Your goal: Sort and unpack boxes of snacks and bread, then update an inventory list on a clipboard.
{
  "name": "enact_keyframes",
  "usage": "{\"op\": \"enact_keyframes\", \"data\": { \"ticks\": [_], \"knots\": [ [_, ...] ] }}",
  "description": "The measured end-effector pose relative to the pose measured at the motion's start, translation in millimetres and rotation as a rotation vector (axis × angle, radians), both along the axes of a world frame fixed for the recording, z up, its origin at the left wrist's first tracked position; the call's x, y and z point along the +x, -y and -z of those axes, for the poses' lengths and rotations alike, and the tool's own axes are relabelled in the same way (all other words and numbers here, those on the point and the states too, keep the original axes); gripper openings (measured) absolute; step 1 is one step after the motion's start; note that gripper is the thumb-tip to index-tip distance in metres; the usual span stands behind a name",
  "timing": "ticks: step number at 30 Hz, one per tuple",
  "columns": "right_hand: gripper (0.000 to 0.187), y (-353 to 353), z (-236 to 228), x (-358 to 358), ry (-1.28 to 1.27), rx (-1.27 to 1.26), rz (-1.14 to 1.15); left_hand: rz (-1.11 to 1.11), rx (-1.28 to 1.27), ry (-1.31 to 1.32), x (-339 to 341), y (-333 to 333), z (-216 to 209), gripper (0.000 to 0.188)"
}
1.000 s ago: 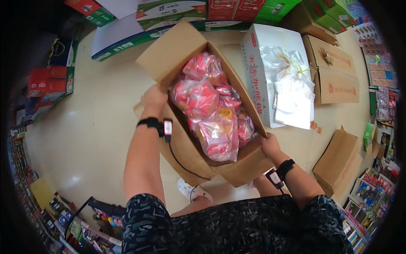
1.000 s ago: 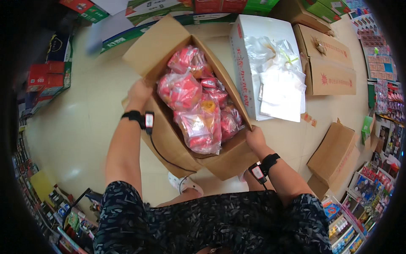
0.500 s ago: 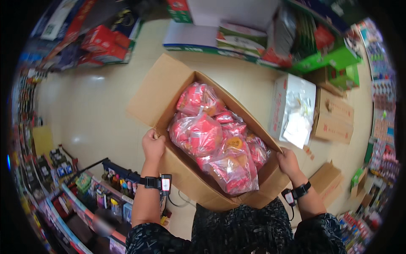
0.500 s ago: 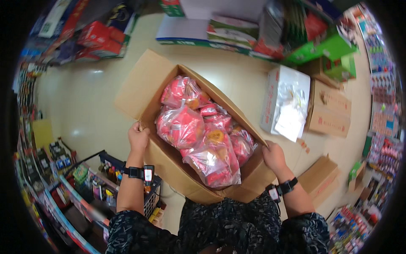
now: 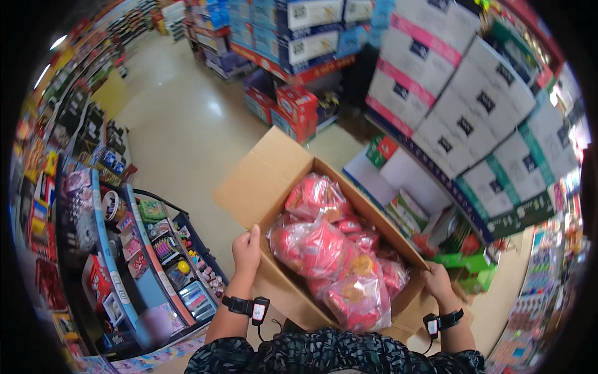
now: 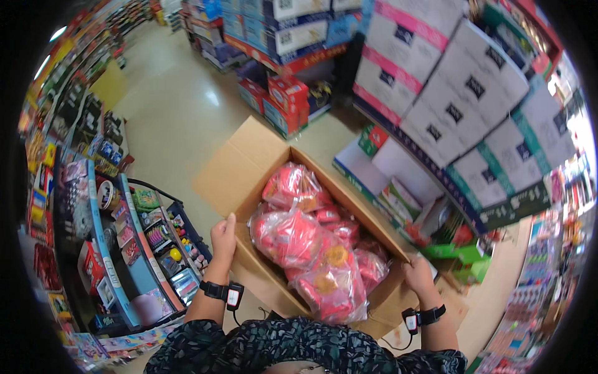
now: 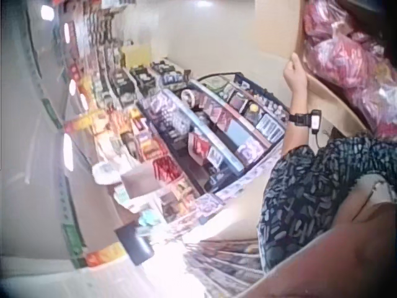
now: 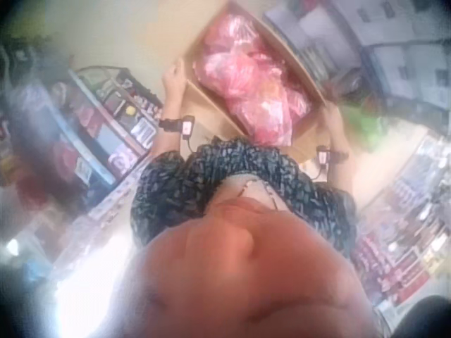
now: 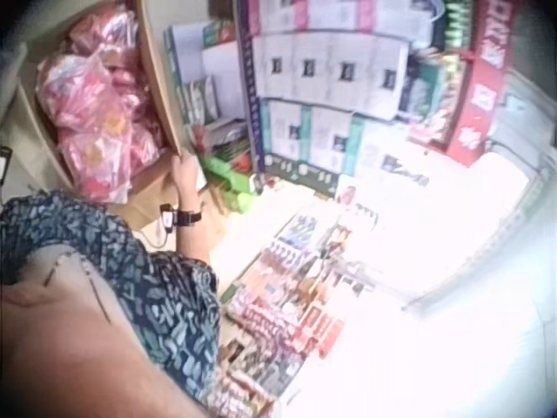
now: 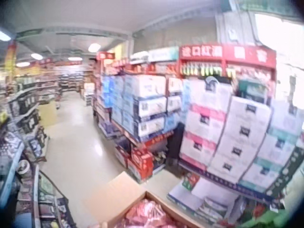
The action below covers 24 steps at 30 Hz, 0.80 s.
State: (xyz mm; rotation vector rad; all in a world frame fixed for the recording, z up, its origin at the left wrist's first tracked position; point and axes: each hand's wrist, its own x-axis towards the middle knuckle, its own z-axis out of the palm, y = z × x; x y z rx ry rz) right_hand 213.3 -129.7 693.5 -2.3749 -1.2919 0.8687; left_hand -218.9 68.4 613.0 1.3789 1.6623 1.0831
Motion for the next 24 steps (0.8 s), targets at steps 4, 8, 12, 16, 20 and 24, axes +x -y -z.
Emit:
{"op": "enact_keyframes", "data": {
  "ticks": [4, 8, 12, 16, 20, 24],
  "knots": [
    [0.034, -64.7, -41.9, -29.0, 0.141, -0.008, -0.121, -0.277, 0.007, 0.246, -31.6, -25.5, -20.9, 0.059],
    [0.038, -138.4, -61.9, -56.0, 0.207, 0.033, -0.225, -0.464, -0.007, 0.427, -76.3, -48.5, -34.2, 0.058],
    [0.034, -218.6, -64.2, -72.5, 0.211, 0.183, -0.327, -0.664, 0.112, 0.44, -89.6, -90.8, -62.8, 0.054],
    [0.031, -324.3, -48.9, -86.0, 0.166, 0.232, -0.433, -0.732, 0.171, 0.282, -124.0, -139.0, -61.8, 0.048],
    [0.029, -443.7, -44.5, -117.4, 0.146, 0.203, -0.617, -0.774, 0.059, 0.075, -150.1, -156.5, -79.3, 0.036],
    [0.026, -552.3, -42.1, -162.2, 0.18, 0.283, -0.802, -0.949, 0.212, 0.397, -167.0, -185.8, -84.6, 0.042]
  ]
}}
